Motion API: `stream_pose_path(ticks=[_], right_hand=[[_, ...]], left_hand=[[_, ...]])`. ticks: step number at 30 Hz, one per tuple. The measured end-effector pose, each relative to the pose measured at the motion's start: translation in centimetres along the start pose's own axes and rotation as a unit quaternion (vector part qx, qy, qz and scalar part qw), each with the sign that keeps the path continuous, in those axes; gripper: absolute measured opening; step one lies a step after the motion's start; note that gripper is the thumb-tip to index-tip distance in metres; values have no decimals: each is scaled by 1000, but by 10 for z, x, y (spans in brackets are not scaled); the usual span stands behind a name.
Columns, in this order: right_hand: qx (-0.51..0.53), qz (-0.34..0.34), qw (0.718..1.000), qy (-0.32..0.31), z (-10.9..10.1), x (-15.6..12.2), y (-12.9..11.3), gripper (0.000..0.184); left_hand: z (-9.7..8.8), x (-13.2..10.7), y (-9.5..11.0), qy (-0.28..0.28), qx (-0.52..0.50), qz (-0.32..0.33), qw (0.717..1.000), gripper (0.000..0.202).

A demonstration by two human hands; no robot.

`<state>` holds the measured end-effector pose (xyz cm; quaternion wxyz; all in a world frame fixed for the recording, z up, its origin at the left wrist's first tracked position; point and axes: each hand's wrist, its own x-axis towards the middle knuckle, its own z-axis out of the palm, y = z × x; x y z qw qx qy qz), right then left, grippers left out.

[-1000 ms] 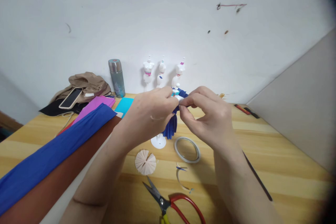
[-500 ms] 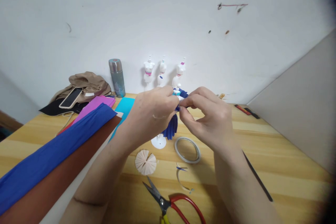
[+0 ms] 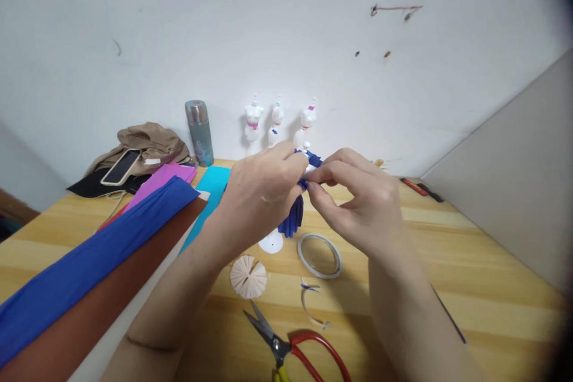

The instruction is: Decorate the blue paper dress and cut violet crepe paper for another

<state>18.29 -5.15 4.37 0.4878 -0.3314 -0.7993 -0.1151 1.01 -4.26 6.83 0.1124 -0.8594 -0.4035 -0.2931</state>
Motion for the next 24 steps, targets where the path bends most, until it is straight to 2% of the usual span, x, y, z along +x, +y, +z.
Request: stream_pose_path(ticks=[14, 24], right_hand=[[-12, -18, 1000, -7, -2, -1, 2, 15], [-37, -19, 999, -18, -3, -2, -2, 16]], left_hand=[[3, -2, -2, 17, 1, 31, 999, 23], [2, -1, 0, -4, 22, 11, 1000, 21]])
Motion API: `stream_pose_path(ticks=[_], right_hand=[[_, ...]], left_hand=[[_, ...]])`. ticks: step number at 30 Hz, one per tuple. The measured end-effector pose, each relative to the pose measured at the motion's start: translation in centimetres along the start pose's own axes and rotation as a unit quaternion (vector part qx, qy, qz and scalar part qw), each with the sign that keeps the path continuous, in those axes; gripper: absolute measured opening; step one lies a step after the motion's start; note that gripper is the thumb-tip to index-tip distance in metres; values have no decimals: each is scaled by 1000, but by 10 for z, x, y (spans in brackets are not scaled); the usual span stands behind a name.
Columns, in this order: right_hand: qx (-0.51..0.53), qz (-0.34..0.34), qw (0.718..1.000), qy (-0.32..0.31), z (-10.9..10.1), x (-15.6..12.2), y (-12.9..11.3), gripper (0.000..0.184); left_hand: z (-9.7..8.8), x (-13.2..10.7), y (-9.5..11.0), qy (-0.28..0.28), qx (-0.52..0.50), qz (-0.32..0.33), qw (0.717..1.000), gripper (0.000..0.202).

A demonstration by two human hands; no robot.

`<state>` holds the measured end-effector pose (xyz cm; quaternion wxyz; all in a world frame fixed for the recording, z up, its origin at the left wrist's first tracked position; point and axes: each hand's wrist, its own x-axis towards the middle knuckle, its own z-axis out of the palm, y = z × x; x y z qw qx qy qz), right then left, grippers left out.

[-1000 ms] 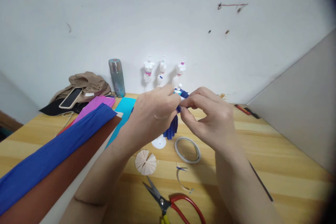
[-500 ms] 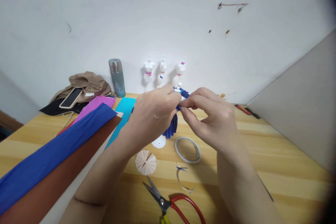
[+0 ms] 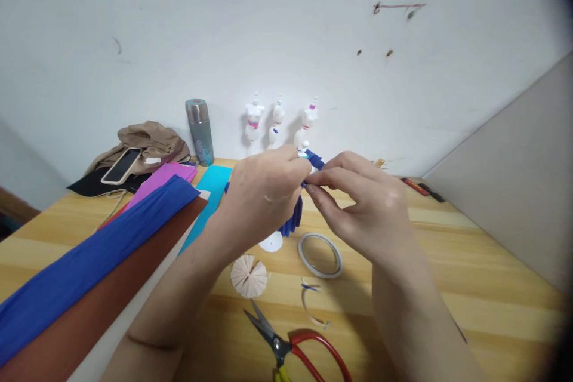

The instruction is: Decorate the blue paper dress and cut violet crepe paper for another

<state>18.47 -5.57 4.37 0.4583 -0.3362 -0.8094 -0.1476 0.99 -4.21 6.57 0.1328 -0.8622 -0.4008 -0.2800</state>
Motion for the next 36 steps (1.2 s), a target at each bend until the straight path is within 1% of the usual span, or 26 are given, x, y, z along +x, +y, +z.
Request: stream_pose_path(ticks=[8, 10, 15, 20, 27, 33, 36], right_hand=[[-7, 4, 1000, -16, -2, -1, 0, 11], [-8, 4, 1000, -7, -2, -1, -1, 10], [-17, 8, 1000, 6, -2, 0, -4, 11], [-17, 8, 1000, 15, 0, 1, -5, 14], [16, 12, 998, 58, 10, 3, -4, 20], [36, 9, 999, 37, 3, 1, -1, 12], [30, 1, 998, 54, 1, 0, 0, 13]], left_hand=[[-1, 2, 1, -13, 3, -13, 1000, 18], [0, 1, 1, -9, 4, -7, 1000, 18], [0, -1, 1, 20, 5, 10, 1000, 19], [0, -2, 2, 14, -6, 15, 1000, 19], [-1, -3, 2, 13, -19, 21, 1000, 20], [0, -1, -1, 15, -24, 2, 1000, 20], [1, 0, -1, 13, -26, 4, 1000, 20]])
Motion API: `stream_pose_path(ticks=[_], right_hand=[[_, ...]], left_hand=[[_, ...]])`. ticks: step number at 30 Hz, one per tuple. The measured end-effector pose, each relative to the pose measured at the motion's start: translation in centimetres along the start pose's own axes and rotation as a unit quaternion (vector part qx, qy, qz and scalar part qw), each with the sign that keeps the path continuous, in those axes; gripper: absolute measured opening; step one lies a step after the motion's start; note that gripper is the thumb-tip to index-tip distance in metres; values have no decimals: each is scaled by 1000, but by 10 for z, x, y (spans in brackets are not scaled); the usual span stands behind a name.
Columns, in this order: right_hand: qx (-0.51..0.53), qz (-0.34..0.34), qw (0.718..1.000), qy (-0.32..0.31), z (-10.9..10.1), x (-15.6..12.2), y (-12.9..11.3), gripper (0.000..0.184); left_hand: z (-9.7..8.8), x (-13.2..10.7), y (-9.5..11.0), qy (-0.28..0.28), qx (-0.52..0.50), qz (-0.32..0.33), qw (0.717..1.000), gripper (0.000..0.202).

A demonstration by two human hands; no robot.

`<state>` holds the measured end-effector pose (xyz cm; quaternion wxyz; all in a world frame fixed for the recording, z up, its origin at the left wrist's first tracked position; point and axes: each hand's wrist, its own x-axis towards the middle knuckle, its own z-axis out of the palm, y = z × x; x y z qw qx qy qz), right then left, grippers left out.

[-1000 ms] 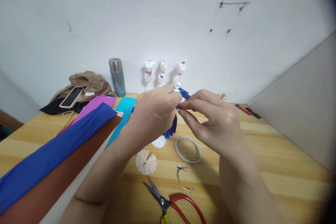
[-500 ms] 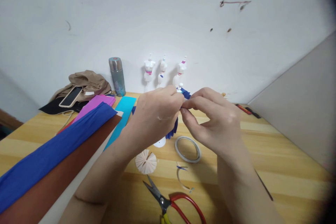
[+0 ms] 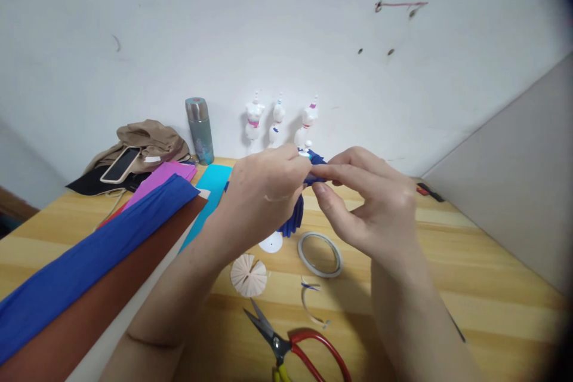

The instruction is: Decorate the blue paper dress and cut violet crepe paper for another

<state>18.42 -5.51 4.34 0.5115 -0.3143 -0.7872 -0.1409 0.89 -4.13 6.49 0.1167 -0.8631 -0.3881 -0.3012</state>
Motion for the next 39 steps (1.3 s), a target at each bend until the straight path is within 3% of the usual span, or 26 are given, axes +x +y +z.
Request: stream_pose_path(ticks=[10, 25, 33, 36, 39], right_hand=[[19, 19, 999, 44, -2, 0, 4, 20], [6, 33, 998, 58, -6, -2, 3, 21], [34, 5, 999, 42, -6, -3, -1, 22], [34, 6, 998, 44, -7, -2, -1, 22], [27, 14, 998, 56, -10, -3, 0, 21]], left_hand=[[-7, 2, 4, -13, -24, -26, 999, 23], [-8, 0, -7, 40, -100, -4, 994, 35], [-30, -13, -17, 136, -103, -43, 984, 30], [-35, -14, -27, 112, -116, -61, 985, 20], [-37, -14, -41, 45, -124, -28, 991, 56]])
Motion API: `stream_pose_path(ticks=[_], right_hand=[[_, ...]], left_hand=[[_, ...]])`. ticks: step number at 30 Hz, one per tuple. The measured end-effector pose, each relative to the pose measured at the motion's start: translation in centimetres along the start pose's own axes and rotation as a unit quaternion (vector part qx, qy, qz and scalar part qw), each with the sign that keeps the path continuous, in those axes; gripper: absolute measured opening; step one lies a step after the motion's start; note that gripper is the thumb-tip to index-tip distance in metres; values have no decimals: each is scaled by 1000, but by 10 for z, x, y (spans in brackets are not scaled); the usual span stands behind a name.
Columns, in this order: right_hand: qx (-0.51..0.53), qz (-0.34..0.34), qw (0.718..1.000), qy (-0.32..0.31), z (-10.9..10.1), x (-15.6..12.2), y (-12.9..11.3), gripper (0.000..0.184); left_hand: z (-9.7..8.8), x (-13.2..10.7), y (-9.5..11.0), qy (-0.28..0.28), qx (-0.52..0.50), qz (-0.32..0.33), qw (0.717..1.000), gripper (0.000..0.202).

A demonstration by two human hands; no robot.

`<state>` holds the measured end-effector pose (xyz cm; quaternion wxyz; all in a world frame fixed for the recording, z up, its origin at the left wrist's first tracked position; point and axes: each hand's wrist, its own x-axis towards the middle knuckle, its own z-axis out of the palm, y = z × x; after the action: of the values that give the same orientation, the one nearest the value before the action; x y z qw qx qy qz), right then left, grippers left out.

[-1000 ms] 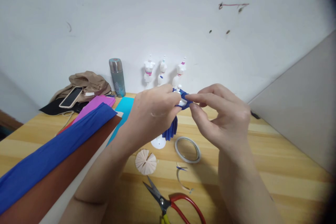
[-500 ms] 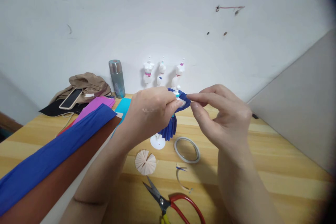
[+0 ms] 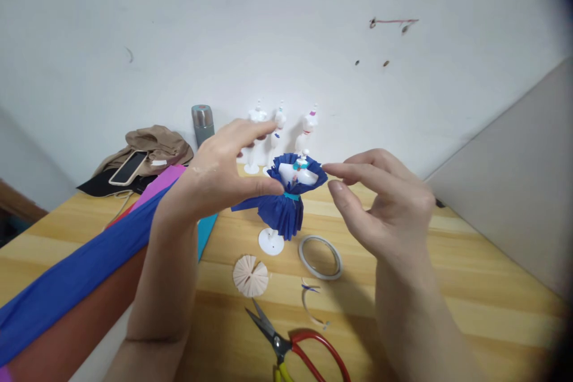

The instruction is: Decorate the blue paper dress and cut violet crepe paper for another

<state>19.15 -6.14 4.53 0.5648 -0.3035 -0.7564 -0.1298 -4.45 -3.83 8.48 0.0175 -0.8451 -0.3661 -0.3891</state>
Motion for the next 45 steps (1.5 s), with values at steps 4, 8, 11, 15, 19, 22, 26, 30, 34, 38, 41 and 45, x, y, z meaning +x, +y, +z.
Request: stream_pose_path(ticks=[4, 8, 11, 15, 19, 22, 26, 30, 34, 38, 41, 45], right_hand=[[1, -31, 999, -36, 1, -1, -1, 19], [-38, -47, 994, -88, 9, -4, -2, 14], [-60, -55, 993, -88, 14, -6, 0, 6], [-38, -50, 993, -96, 13, -6, 1, 7], [9, -28, 993, -110, 8, -4, 0, 8], [13, -24, 994, -103, 7, -3, 0, 9], [10, -26, 995, -98, 7, -3, 0, 9], [12, -26, 995, -97, 8, -3, -1, 9], [8, -32, 994, -101, 8, -3, -2, 8], [-15, -40, 994, -96, 11, -4, -1, 7], [-22, -40, 996, -82, 14, -5, -1, 9], [-14, -27, 996, -80, 13, -5, -1, 10]], left_hand=[[5, -1, -11, -79, 15, 69, 994, 80], [20, -1, -17, -103, -28, 119, 987, 70], [27, 1, -18, -112, -54, 136, 983, 52], [30, 7, -15, -123, -55, 148, 980, 28], [29, 9, -14, -130, -56, 169, 975, 16], [27, 7, -14, -133, -58, 178, 973, 25], [27, 6, -14, -107, -59, 173, 977, 30], [31, 9, -12, -87, -59, 174, 979, 24], [34, 11, -11, -86, -73, 166, 980, 17], [35, 10, -12, -89, -83, 154, 980, 14], [37, 10, -12, -82, -81, 163, 980, 14], [38, 11, -11, -77, -78, 166, 980, 13]])
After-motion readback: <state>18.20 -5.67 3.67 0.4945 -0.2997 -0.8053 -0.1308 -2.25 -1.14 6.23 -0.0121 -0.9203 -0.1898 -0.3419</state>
